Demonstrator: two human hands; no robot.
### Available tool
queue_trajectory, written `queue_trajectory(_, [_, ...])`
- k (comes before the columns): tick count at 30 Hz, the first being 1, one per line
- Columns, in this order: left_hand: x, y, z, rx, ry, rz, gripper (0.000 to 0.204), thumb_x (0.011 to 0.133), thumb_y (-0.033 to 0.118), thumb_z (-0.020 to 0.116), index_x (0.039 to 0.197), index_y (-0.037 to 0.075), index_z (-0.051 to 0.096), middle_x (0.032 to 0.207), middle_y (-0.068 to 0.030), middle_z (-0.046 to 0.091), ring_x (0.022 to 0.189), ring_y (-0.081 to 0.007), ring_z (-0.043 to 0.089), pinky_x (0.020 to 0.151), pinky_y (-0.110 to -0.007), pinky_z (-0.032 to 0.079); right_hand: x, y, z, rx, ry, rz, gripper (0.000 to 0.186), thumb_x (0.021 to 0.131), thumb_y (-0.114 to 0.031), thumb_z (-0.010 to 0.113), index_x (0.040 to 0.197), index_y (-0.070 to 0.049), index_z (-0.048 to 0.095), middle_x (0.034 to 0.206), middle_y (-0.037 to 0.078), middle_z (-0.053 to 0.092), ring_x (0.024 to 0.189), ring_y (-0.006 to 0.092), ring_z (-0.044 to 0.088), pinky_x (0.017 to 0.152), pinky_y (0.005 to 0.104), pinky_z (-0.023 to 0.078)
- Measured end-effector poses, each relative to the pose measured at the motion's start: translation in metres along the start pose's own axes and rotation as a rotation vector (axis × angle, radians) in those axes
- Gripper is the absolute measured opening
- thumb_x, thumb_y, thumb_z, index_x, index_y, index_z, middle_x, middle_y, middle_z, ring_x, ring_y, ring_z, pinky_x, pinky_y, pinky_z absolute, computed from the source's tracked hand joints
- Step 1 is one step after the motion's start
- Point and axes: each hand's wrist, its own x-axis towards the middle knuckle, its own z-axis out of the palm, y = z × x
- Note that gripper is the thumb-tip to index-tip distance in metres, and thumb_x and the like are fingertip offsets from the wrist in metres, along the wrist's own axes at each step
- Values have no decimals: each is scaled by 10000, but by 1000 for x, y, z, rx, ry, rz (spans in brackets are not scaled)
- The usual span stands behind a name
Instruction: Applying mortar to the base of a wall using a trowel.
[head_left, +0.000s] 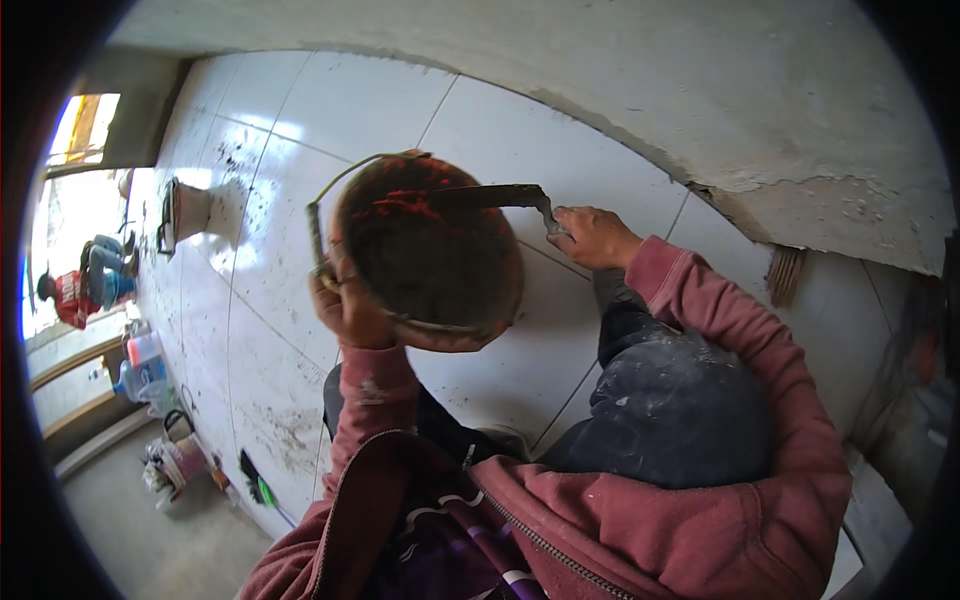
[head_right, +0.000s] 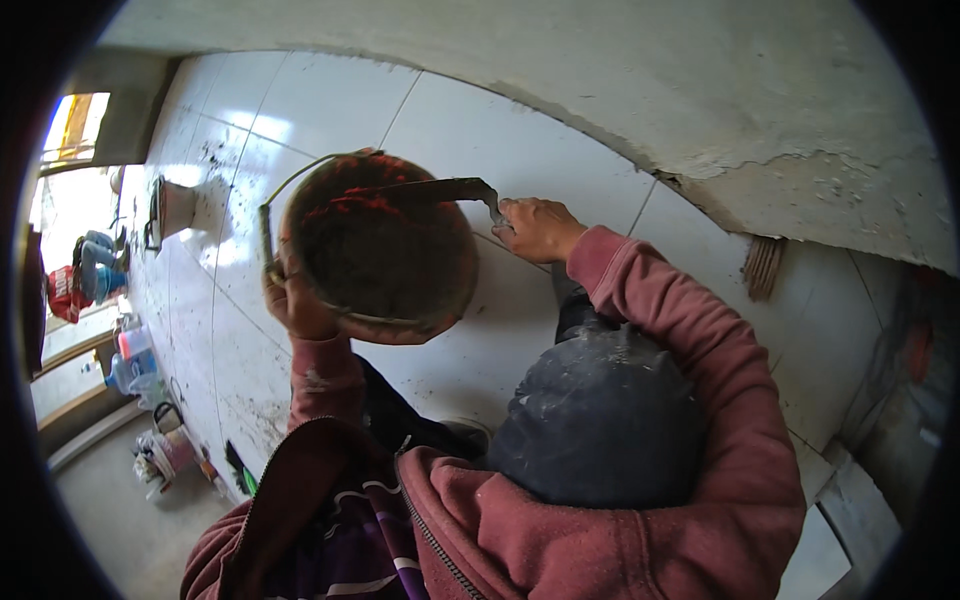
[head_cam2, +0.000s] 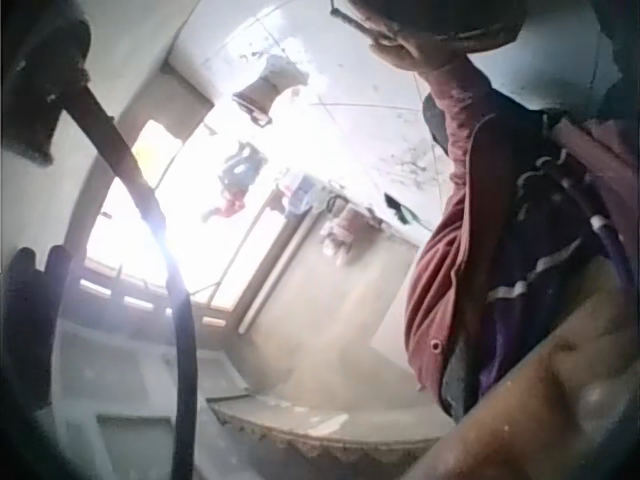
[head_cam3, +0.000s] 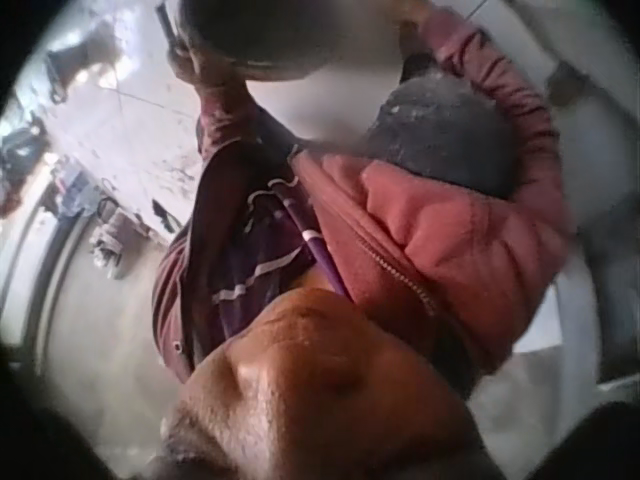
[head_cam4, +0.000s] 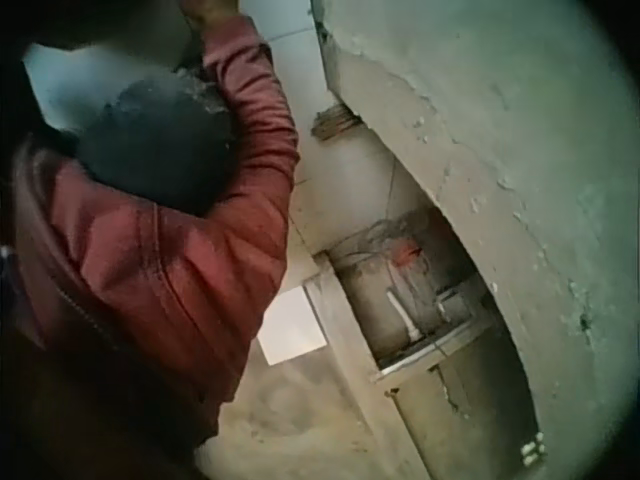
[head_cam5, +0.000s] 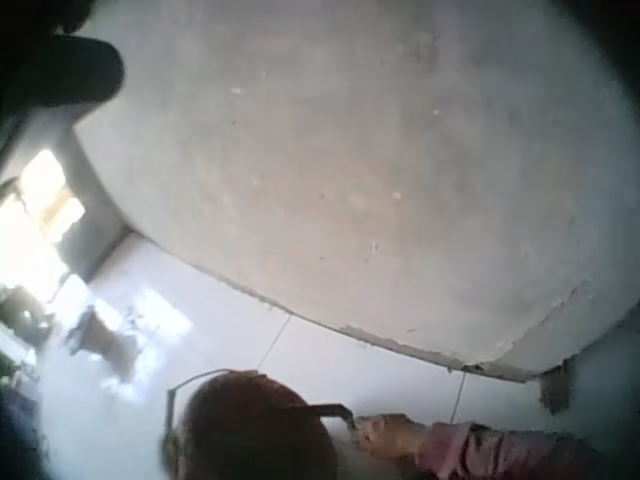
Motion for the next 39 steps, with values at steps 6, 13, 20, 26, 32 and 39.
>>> queue_trajectory(6, [-25, 14, 23, 46, 5, 1, 176, 880, 91, 469, 1005, -27, 505, 959, -93, 574, 859, -135, 542, 780, -260, 432, 19, -44, 16, -92, -535, -101, 366, 829, -317, 453, 987, -7, 567, 986, 205, 585, 941, 347, 557, 812, 425, 432])
queue_trajectory(13, [-36, 17, 30, 177, -42, 50, 202, 872, 76, 465, 1052, -14, 485, 967, -73, 549, 877, -124, 512, 795, -247, 397, 15, -62, 31, -263, -597, -91, 317, 812, -267, 452, 998, -30, 549, 853, 188, 614, 822, 324, 605, 715, 417, 477])
queue_trajectory(20, [-34, 9, 27, 41, -32, 3, 198, 876, 91, 468, 1035, -25, 492, 958, -89, 567, 869, -143, 536, 781, -280, 437, 3, -33, 40, -310, -138, -71, 242, 740, -193, 536, 914, -31, 580, 870, 143, 616, 786, 308, 619, 652, 388, 503])
queue_trajectory(26, [-12, 17, 20, 13, -155, 1, 316, 879, 115, 431, 1127, -75, 479, 1049, -155, 568, 921, -207, 561, 797, -303, 456, -43, 30, 18, -207, 276, -110, 313, 758, -259, 558, 985, -53, 493, 868, 133, 578, 827, 304, 587, 676, 410, 477])
queue_trajectory(32, [14, 17, 3, 1, -210, -33, 328, 869, 106, 429, 1129, -86, 484, 1022, -157, 582, 892, -214, 577, 770, -299, 467, -130, 106, 11, -198, 268, 243, 332, 785, -301, 540, 1003, -54, 495, 951, 137, 563, 865, 314, 569, 699, 417, 456])
queue_trajectory(39, [31, 16, -10, -64, -189, -135, 286, 874, 129, 452, 1060, -71, 539, 991, -120, 596, 858, -168, 573, 760, -273, 454, -203, 166, -17, -320, 333, 549, 346, 793, -279, 532, 1018, -20, 481, 963, 150, 574, 848, 333, 571, 707, 435, 452])
